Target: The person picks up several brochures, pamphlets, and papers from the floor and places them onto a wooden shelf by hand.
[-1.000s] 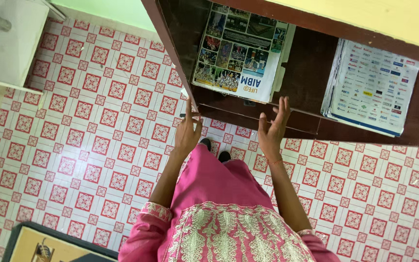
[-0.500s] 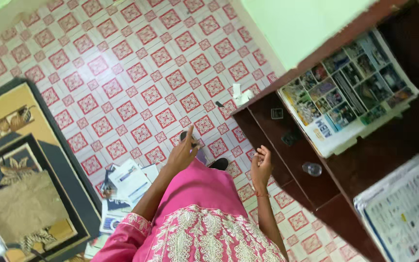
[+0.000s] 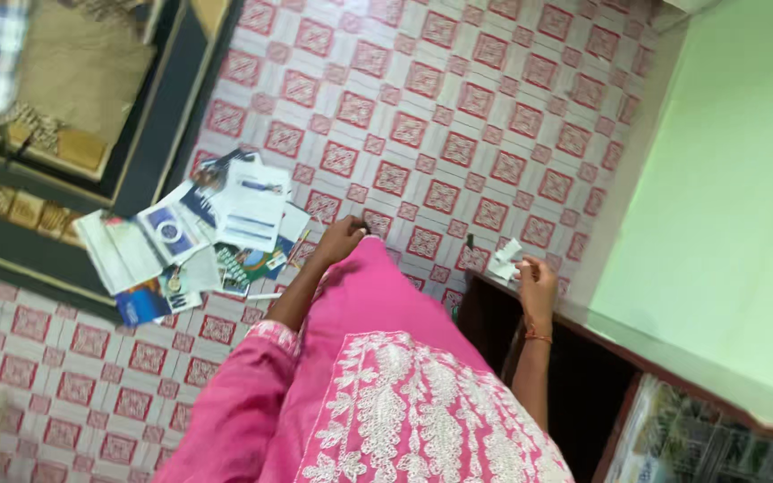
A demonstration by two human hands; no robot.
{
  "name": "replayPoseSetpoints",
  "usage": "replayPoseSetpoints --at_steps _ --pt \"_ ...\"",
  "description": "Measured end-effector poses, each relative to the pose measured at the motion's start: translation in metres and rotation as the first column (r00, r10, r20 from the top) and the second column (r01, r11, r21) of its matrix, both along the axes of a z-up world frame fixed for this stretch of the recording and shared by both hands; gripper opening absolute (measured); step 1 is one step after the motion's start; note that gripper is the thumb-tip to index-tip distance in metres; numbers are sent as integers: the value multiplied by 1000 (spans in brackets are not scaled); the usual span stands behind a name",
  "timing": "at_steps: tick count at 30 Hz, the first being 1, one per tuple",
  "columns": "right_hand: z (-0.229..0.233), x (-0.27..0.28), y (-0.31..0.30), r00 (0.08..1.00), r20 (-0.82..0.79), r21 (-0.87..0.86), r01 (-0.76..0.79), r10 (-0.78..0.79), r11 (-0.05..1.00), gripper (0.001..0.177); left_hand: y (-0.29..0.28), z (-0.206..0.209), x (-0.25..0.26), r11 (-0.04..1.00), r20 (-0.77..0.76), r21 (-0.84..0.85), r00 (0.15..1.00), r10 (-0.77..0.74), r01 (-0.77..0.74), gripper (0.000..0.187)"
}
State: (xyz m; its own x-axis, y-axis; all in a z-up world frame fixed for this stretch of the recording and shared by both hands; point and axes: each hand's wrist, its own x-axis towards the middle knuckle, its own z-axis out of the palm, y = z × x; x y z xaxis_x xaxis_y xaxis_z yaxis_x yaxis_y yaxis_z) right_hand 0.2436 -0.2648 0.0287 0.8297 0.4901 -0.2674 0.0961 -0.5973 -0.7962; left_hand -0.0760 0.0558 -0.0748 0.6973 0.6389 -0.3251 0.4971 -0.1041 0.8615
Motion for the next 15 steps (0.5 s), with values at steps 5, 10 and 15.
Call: replayPoseSetpoints --at_steps 5,10,15 --pt "-28 -7 172 929 -194 -49 -330 315 943 31 52 -39 -137 591 -244 -319 667 704 -741 28" --pt "-29 -44 331 677 -203 -6 -723 707 691 34 2 -42 -250 183 -288 -294 269 919 -938 28" --pt "-24 -94 455 389 -125 -21 -921 913 390 33 -55 -35 -275 -251 -429 -222 -137 893 -942 31"
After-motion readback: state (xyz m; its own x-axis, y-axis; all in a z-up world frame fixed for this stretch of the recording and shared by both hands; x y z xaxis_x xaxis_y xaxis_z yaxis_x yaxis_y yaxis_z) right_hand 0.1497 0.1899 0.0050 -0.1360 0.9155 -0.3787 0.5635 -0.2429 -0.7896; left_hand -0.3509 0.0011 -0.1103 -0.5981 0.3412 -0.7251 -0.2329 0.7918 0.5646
